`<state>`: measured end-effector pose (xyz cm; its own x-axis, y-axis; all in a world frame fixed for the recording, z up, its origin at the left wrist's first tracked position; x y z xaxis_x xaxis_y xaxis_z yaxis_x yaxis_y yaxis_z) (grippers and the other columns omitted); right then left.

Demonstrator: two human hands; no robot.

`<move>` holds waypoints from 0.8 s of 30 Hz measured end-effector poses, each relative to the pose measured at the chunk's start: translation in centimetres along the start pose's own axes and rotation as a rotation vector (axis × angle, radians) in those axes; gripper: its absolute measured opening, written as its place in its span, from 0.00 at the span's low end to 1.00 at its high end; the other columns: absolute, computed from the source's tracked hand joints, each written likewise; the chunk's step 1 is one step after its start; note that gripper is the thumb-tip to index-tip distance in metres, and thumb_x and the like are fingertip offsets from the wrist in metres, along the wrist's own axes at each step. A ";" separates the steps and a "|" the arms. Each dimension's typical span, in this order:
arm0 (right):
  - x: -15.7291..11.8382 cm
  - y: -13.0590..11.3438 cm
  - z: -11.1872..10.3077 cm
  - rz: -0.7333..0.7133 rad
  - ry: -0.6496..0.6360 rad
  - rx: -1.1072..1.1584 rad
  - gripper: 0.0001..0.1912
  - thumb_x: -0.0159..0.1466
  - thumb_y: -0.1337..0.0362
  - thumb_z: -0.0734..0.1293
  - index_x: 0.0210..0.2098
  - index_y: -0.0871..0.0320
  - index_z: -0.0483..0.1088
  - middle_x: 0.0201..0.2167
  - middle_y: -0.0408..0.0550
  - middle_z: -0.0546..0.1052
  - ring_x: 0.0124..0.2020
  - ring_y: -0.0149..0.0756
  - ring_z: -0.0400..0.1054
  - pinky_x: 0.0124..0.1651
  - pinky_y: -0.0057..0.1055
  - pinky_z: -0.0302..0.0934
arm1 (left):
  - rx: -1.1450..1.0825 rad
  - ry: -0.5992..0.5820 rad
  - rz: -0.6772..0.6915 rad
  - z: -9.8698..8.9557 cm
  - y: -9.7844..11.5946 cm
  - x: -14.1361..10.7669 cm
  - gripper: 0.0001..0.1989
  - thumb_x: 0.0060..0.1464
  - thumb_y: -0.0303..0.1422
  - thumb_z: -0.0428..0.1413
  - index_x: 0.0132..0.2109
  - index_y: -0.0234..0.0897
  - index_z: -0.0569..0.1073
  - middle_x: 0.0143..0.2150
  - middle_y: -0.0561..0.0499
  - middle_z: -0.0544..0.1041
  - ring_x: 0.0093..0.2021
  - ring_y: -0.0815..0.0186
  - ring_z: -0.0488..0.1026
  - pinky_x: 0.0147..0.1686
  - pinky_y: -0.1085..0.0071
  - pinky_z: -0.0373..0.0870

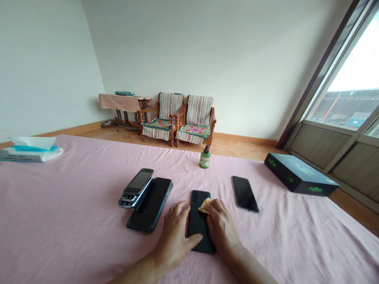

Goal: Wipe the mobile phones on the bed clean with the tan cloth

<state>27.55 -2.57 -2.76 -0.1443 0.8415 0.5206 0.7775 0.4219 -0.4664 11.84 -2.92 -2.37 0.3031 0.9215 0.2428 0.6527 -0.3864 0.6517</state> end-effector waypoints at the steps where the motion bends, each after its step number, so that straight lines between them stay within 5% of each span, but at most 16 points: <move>1: 0.0 0.0 0.0 0.002 -0.002 0.001 0.17 0.57 0.82 0.56 0.36 0.60 0.71 0.33 0.51 0.69 0.38 0.40 0.63 0.42 0.36 0.64 | -0.008 0.010 -0.004 0.0 -0.1 0.0 0.32 0.41 0.28 0.61 0.55 0.37 0.65 0.60 0.42 0.64 0.61 0.51 0.57 0.61 0.53 0.53; 24: 0.3 -0.2 0.1 -0.004 -0.006 0.000 0.18 0.57 0.82 0.55 0.35 0.59 0.70 0.33 0.51 0.68 0.37 0.40 0.63 0.41 0.35 0.65 | -0.101 -0.018 -0.117 -0.7 0.2 0.8 0.32 0.34 0.23 0.62 0.51 0.34 0.70 0.63 0.39 0.60 0.64 0.48 0.54 0.62 0.53 0.51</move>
<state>27.27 -2.37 -2.63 -0.1510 0.8418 0.5182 0.7767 0.4253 -0.4646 11.76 -2.23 -1.52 0.2420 0.9588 0.1490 0.6112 -0.2700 0.7440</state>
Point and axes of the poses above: each hand's wrist, its own x-axis towards the middle knuckle, its own z-axis out of the palm, y = z × x, the point moved 3 cm from there along x, towards the middle knuckle
